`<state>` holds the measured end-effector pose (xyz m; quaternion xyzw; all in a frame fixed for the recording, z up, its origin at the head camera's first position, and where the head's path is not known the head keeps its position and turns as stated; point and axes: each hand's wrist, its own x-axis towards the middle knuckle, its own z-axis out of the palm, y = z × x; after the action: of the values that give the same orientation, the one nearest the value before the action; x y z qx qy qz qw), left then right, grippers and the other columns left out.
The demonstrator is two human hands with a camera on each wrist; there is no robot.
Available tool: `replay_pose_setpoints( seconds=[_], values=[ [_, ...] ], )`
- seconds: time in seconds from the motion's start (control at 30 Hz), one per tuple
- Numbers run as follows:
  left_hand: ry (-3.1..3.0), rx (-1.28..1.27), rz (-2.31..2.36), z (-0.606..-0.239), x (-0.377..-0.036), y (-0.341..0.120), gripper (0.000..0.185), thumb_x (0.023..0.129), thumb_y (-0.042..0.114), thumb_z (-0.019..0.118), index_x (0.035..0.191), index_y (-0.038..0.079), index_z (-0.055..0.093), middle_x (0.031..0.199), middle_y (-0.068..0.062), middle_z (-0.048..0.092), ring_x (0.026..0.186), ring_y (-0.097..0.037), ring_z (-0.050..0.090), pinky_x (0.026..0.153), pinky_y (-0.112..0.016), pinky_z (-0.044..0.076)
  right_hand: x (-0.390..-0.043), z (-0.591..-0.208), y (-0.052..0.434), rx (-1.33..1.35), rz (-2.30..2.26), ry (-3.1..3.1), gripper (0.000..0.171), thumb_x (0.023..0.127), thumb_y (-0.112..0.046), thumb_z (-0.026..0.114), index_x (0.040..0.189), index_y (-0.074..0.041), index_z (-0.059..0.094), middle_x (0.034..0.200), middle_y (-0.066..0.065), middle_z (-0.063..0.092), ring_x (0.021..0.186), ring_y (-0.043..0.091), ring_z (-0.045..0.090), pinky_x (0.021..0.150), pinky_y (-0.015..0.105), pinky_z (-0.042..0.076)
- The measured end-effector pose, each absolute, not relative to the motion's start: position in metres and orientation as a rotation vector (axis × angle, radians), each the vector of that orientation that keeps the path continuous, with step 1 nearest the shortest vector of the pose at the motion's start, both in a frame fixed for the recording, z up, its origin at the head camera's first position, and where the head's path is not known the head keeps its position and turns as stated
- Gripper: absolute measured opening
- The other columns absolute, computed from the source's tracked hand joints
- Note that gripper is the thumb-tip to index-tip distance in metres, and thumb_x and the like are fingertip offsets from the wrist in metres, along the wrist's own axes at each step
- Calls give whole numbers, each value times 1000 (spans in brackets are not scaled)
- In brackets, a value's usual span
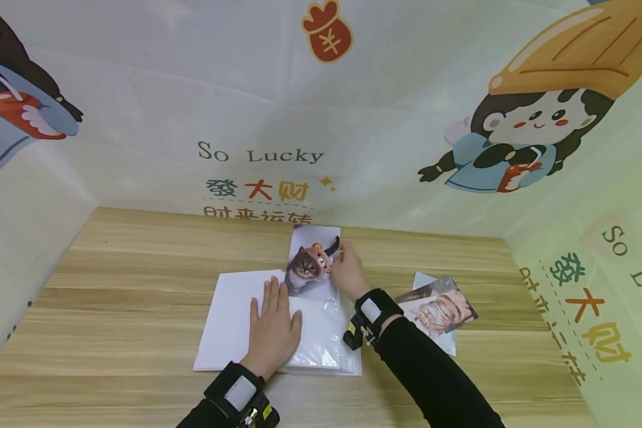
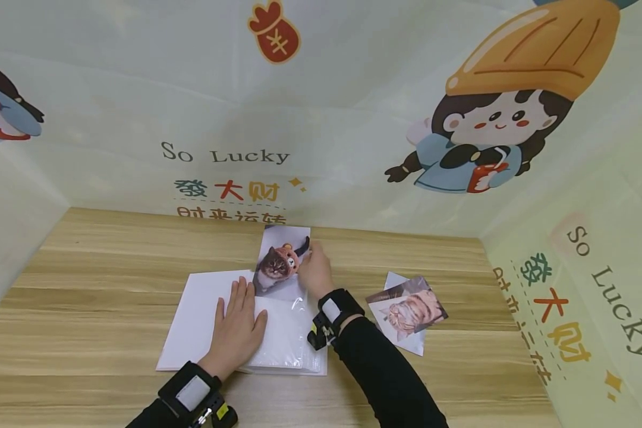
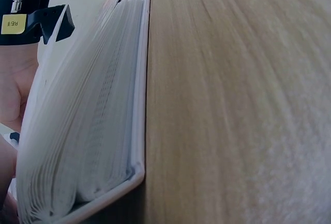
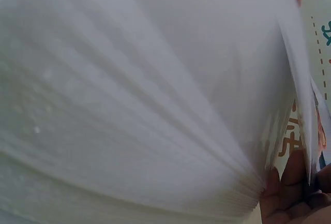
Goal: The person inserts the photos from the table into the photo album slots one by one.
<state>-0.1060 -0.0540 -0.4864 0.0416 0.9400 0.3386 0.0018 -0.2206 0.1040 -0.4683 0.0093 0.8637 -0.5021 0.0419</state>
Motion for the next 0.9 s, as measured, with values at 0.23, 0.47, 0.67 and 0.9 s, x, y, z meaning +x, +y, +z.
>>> replay_pose_setpoints(
  seconds=[0.23,0.47,0.67,0.9],
  values=[
    [2939,132,1059,-485,-106,-55,64,105,15,52,154,-20,32,168,-36,20,158,-49,17,124,-69,9,-223,-472,112,-105,-1436,2645,37,104,2,41,135,23,42,109,35,61,97,37,59,88,50,52],
    [2941,133,1051,-486,-105,-56,64,105,15,53,155,-20,32,168,-37,19,158,-49,16,124,-70,9,-256,-479,126,-339,-1282,2813,48,104,-8,52,134,29,46,132,44,55,125,50,58,112,53,47],
    [2937,126,1059,-488,-105,-56,65,105,16,53,155,-20,32,168,-36,19,158,-49,16,124,-70,8,-271,-454,118,-407,-981,2723,53,112,-16,46,153,17,38,157,36,42,149,47,39,125,52,30],
    [2942,132,1080,-489,-106,-55,65,104,15,54,154,-20,33,167,-37,21,158,-50,17,124,-70,8,-276,-443,105,-476,-782,2694,53,113,-20,43,154,13,41,158,31,45,150,43,40,125,49,30]
  ],
)
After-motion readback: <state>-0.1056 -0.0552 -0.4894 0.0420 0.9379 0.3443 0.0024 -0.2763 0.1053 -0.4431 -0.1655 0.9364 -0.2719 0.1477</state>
